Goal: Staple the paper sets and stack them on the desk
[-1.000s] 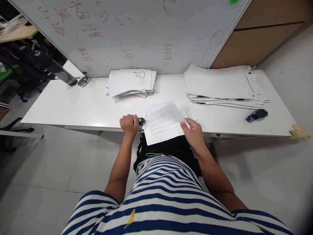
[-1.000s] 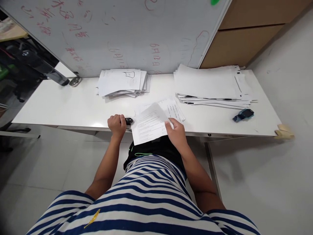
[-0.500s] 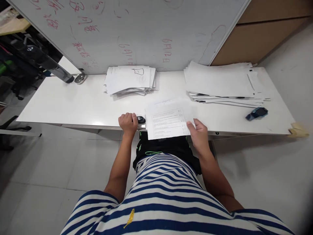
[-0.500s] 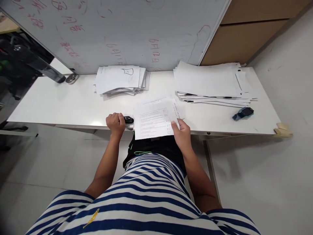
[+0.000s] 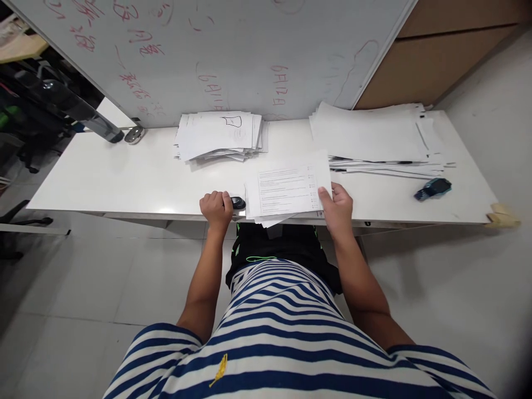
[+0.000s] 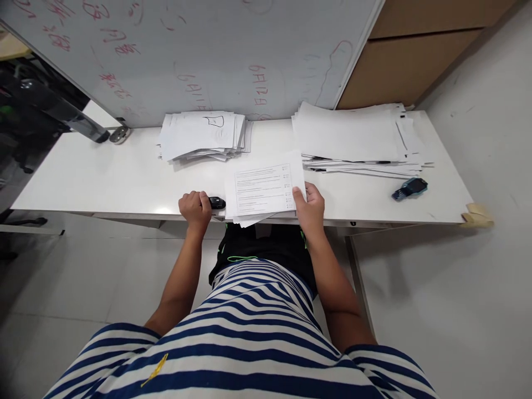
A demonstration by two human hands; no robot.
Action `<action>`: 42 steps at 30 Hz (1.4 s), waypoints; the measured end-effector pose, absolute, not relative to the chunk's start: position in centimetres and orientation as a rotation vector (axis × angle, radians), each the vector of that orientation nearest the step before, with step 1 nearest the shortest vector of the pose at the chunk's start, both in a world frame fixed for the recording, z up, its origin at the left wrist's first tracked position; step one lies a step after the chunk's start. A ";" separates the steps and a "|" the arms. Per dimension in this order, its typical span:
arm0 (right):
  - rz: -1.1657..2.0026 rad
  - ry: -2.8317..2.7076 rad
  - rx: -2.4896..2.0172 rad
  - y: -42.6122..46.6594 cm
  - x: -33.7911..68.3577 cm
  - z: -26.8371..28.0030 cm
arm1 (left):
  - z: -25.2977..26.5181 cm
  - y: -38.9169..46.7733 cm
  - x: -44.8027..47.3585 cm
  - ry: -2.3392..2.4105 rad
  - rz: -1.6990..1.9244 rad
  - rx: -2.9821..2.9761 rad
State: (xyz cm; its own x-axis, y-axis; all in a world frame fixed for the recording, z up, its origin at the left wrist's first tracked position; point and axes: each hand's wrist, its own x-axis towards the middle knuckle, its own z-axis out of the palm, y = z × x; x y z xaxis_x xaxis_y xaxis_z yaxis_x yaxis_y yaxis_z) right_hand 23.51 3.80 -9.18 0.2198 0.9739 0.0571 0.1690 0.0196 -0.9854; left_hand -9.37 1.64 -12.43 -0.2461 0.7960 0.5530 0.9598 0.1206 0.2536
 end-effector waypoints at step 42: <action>-0.015 -1.515 -1.779 4.7 24.0 -13.9 | -1.8 14.2 -13.7 -2.248 0.022 -2.048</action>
